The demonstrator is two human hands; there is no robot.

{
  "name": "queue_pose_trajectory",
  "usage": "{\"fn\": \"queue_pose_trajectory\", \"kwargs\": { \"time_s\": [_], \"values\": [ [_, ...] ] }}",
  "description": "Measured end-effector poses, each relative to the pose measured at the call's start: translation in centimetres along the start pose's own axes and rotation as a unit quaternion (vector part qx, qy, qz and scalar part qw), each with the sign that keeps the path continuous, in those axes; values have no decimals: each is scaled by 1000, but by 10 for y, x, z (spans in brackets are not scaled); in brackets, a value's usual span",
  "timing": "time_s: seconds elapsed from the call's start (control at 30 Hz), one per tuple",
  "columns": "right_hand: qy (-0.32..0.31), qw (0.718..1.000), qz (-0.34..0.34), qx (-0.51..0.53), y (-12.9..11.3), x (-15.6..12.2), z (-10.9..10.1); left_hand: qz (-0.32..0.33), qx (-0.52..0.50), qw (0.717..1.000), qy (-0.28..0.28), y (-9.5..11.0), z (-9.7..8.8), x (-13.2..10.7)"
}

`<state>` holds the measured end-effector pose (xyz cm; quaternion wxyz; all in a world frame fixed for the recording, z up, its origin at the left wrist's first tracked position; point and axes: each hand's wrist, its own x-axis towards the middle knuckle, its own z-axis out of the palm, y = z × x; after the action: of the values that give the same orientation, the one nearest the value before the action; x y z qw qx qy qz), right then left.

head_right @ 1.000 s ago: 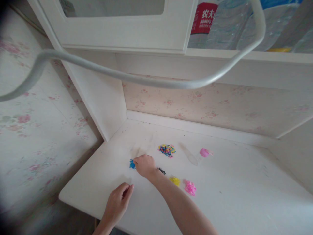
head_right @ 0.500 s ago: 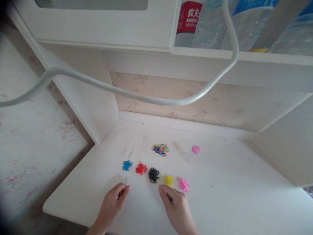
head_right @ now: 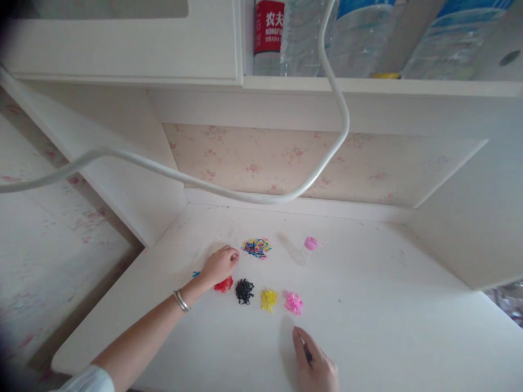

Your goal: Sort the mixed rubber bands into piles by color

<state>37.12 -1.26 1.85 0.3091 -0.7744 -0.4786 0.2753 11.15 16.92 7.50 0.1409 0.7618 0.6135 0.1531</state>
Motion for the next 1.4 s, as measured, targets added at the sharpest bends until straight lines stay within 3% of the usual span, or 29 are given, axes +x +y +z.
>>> {"fn": "queue_pose_trajectory", "kwargs": {
  "time_s": [0.13, 0.27, 0.67, 1.4],
  "values": [
    [-11, 1000, 1, -12, 1, 0, 1, -5, 31, 999, -13, -8, 10, 27],
    [-18, 1000, 1, -15, 1, 0, 1, 0, 49, 998, -24, -12, 18, 36],
    [-21, 999, -17, -24, 11, 2, 5, 12, 68, 997, -36, -15, 24, 44],
    [-18, 999, -18, -32, 7, 3, 6, 32, 75, 995, -61, -10, 23, 39]
  ]
}}
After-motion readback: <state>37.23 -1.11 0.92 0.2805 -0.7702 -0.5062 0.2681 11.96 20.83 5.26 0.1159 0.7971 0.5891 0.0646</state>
